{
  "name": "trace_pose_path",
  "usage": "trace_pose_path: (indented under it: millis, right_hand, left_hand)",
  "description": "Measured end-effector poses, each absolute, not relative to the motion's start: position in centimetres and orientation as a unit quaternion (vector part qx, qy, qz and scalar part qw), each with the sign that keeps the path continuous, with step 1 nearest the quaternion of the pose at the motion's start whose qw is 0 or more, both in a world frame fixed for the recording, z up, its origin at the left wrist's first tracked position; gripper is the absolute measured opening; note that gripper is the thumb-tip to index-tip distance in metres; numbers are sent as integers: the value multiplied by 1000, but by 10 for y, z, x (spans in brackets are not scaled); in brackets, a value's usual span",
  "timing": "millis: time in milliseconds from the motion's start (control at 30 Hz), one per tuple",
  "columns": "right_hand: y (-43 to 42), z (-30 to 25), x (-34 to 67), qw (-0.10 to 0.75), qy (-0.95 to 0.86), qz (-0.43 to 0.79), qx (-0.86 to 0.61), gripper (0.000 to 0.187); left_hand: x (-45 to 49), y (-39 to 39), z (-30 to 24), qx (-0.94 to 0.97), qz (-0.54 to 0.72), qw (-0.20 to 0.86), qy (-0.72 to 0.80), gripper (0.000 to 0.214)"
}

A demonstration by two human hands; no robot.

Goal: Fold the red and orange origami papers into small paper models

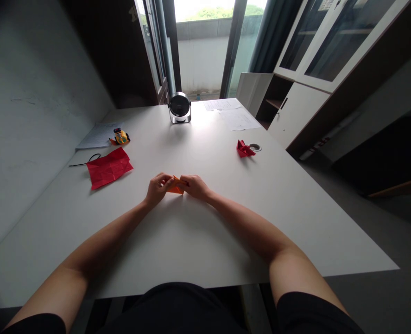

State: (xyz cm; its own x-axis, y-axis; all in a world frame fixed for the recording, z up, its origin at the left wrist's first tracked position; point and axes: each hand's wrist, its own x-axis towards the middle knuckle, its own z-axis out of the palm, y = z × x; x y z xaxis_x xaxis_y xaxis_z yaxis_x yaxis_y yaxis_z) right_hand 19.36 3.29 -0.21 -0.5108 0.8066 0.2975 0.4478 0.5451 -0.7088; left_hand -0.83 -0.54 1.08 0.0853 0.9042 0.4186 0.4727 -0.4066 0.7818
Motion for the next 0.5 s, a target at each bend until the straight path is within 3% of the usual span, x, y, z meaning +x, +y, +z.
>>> trace_pose_path:
  millis: [200, 500]
  right_hand:
    - [34, 5, 198, 388, -790, 278, -386, 40]
    - [31, 11, 200, 418, -773, 272, -391, 44]
  left_hand:
    - [-7, -5, 8, 683, 485, 229, 496, 23]
    - [-8, -6, 11, 693, 479, 229, 488, 26]
